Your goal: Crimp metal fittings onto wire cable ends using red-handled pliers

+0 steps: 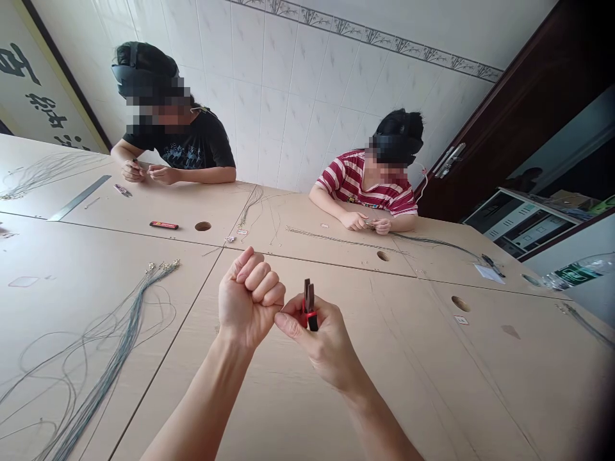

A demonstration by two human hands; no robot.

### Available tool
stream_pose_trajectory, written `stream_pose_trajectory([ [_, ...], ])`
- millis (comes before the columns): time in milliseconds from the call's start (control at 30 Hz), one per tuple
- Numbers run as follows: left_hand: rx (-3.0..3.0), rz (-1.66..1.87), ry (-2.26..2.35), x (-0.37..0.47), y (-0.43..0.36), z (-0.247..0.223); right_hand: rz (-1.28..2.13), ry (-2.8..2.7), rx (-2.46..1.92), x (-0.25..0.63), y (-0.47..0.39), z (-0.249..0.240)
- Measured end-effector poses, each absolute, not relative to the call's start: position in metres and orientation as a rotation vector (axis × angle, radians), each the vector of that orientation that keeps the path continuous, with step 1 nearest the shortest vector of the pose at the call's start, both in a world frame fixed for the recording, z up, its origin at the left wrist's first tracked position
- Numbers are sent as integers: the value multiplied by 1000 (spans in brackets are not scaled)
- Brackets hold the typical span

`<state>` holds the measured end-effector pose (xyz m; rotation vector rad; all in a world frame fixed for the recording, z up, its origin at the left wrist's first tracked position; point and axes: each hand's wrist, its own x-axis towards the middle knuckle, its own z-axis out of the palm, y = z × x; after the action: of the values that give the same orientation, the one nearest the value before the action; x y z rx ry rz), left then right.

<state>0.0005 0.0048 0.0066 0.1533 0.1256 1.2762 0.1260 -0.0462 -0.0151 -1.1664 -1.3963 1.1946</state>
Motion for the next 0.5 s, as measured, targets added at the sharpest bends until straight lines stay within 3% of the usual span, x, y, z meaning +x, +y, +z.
stream_pose_trajectory([
  [300, 504, 1306, 380, -4, 10, 9, 666, -1574, -1324, 139, -40, -20],
  [500, 583, 1200, 312, -26, 16, 6, 506, -1707, -1332, 149, -38, -15],
])
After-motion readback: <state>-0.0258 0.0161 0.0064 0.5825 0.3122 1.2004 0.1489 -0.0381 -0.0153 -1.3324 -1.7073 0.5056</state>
